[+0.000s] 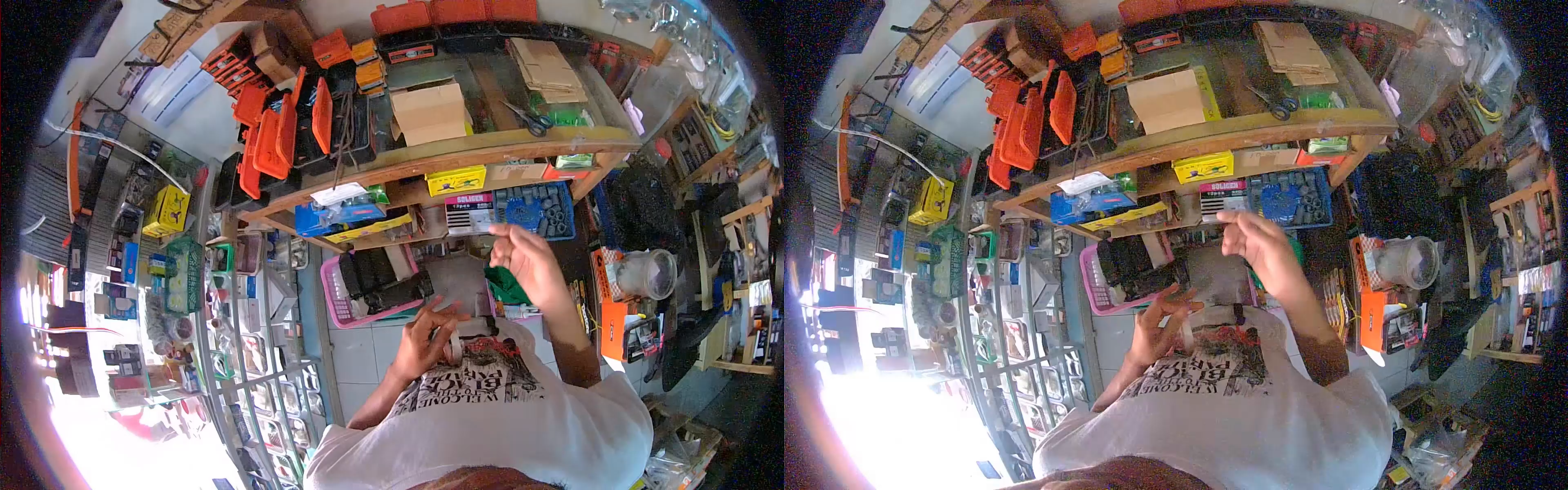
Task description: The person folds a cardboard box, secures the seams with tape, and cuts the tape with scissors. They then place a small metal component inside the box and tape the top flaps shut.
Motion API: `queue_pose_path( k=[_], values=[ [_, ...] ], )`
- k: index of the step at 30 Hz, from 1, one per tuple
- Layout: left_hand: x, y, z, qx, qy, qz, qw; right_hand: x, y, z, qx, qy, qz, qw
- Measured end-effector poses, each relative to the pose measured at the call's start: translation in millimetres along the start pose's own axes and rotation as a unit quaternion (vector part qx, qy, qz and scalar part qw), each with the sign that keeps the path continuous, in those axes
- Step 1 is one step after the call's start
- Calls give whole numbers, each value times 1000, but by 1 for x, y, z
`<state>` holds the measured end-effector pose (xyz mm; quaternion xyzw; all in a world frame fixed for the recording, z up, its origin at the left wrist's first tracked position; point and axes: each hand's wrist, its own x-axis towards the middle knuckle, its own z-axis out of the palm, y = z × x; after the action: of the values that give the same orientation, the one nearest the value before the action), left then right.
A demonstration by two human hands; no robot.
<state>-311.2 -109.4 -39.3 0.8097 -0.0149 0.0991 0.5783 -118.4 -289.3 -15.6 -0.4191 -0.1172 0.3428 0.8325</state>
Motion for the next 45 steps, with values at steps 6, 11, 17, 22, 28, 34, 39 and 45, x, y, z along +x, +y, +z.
queue_pose_path(
  k=[6, 11, 17, 22, 28, 34, 39, 45],
  values=[
    [-2, -1, 6, 5, 32, -9, 999, 14, -21, -3, 74, 23, -15, 997],
    [-2, 0, 5, 19, 36, 1, 999, 20, -19, -16, 73, 19, -20, 997],
    [-7, -10, 8, 19, 67, -46, 997, 40, -45, -38, -185, 90, -47, 978],
    [-10, -8, 11, -12, 101, -82, 991, 85, -77, -79, -381, 91, -180, 902],
    [-3, -7, 9, 113, 175, 52, 977, 133, -117, -95, -604, 170, -261, 734],
    [-11, -4, 6, 101, 154, 26, 983, 170, -129, -95, -817, 191, -180, 513],
    [-12, -10, 8, 96, 158, 52, 981, 189, -133, -88, -868, 186, -169, 429],
    [-11, -26, 6, 49, 168, -18, 984, 203, -131, -92, -883, 166, -169, 405]
  ],
)
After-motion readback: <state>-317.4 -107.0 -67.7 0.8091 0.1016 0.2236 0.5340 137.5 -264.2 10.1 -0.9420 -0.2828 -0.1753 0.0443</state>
